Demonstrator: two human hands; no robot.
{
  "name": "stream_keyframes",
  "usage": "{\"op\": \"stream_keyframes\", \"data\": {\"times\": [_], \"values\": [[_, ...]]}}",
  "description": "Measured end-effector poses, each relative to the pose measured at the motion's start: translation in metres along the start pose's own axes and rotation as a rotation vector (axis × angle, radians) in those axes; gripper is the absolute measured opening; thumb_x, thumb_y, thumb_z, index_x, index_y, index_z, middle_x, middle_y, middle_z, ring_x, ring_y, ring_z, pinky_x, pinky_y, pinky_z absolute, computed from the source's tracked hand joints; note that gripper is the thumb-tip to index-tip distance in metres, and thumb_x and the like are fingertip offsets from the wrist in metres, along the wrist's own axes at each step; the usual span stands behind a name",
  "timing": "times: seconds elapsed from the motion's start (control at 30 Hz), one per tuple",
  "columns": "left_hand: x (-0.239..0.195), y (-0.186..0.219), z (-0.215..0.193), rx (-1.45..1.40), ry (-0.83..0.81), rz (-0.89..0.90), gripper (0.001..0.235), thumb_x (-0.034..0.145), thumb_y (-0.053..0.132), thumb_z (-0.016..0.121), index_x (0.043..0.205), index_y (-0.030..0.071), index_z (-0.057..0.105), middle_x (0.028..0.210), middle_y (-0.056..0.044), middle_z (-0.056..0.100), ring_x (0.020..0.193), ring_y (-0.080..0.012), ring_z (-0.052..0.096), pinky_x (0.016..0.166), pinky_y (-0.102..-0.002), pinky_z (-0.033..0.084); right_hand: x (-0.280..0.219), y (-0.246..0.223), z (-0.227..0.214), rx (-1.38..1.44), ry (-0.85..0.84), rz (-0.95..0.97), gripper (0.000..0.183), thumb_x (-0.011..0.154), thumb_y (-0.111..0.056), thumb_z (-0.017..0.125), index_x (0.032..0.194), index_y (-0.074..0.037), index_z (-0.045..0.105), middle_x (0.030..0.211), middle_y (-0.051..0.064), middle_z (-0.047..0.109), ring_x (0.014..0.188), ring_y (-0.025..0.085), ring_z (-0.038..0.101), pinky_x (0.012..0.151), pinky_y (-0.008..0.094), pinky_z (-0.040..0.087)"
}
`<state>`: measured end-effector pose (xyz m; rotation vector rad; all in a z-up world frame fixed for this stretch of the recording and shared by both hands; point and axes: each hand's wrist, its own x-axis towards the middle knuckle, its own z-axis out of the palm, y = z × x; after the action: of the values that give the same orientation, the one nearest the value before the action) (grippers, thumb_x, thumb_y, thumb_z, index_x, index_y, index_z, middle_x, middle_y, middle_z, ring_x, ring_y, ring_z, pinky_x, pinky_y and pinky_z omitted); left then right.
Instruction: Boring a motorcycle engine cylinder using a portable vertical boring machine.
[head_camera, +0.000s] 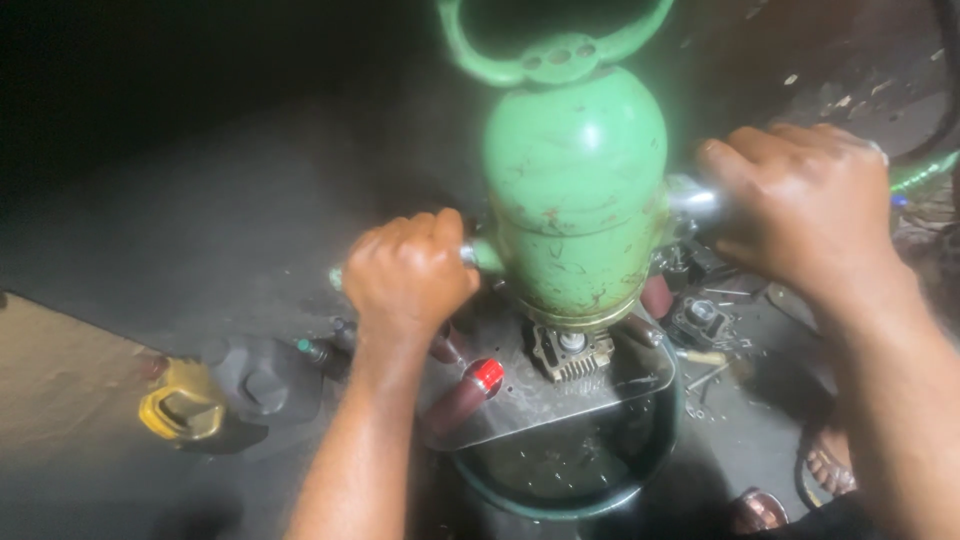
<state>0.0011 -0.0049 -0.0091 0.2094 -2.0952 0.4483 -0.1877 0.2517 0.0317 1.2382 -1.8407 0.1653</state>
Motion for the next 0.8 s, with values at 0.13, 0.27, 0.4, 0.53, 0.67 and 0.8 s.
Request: {"op": "stream_keyframes", "data": {"times": [0.13, 0.27, 0.4, 0.53, 0.67, 0.8], "values": [[-0.01, 0.013, 0.001, 0.033, -0.035, -0.037, 0.015, 0.058, 0.011, 0.068, 0.065, 0.016, 0.055, 0.061, -0.002, 0.058, 0.054, -0.0237, 0.061, 0.051, -0.039, 0.049, -0.004, 0.01, 0.023, 0.06, -0.002, -0.02, 0.028, 0.067, -0.019, 0.083, 0.087, -0.015, 0.064, 0.075, 0.003, 0.062, 0.071, 0.025, 0.066, 0.066, 0.04, 0.054], [-0.018, 0.033, -0.003, 0.077, -0.123, -0.104, 0.011, 0.062, 0.012, 0.069, 0.064, 0.017, 0.06, 0.06, -0.004, 0.063, 0.054, -0.0247, 0.065, 0.05, -0.04, 0.052, -0.011, 0.032, 0.055, 0.162, -0.163, -0.072, 0.04, 0.059, -0.02, 0.08, 0.095, -0.014, 0.064, 0.084, 0.004, 0.065, 0.082, 0.029, 0.068, 0.073, 0.045, 0.056], [-0.009, 0.036, -0.011, 0.081, -0.289, -0.15, 0.002, 0.067, 0.014, 0.069, 0.068, 0.014, 0.067, 0.059, -0.009, 0.068, 0.053, -0.0272, 0.07, 0.046, -0.041, 0.055, 0.01, 0.034, 0.043, 0.184, -0.179, -0.119, 0.048, 0.056, -0.028, 0.082, 0.1, -0.014, 0.068, 0.084, 0.006, 0.067, 0.081, 0.03, 0.069, 0.069, 0.044, 0.057], [0.011, 0.025, -0.021, 0.089, -0.329, -0.138, 0.002, 0.07, 0.015, 0.069, 0.069, 0.013, 0.069, 0.06, -0.012, 0.07, 0.052, -0.0294, 0.071, 0.045, -0.044, 0.056, 0.018, 0.044, 0.033, 0.168, -0.206, -0.095, 0.04, 0.069, -0.021, 0.079, 0.108, -0.015, 0.069, 0.092, 0.007, 0.069, 0.085, 0.032, 0.069, 0.07, 0.046, 0.056], [0.027, 0.01, -0.032, 0.051, -0.348, -0.128, 0.004, 0.07, 0.016, 0.069, 0.072, 0.012, 0.07, 0.062, -0.013, 0.07, 0.055, -0.0317, 0.072, 0.048, -0.045, 0.057, 0.026, 0.035, 0.007, 0.034, -0.244, -0.061, 0.031, 0.074, -0.021, 0.078, 0.103, -0.017, 0.068, 0.093, 0.003, 0.07, 0.088, 0.029, 0.071, 0.071, 0.044, 0.058], [0.042, 0.004, -0.043, 0.027, -0.387, -0.117, 0.01, 0.07, 0.02, 0.072, 0.074, 0.012, 0.07, 0.063, -0.012, 0.071, 0.058, -0.0325, 0.072, 0.049, -0.046, 0.057, 0.034, 0.033, -0.012, -0.013, -0.22, -0.06, 0.038, 0.066, -0.023, 0.079, 0.102, -0.017, 0.069, 0.089, 0.003, 0.071, 0.082, 0.027, 0.072, 0.064, 0.042, 0.057]]}}
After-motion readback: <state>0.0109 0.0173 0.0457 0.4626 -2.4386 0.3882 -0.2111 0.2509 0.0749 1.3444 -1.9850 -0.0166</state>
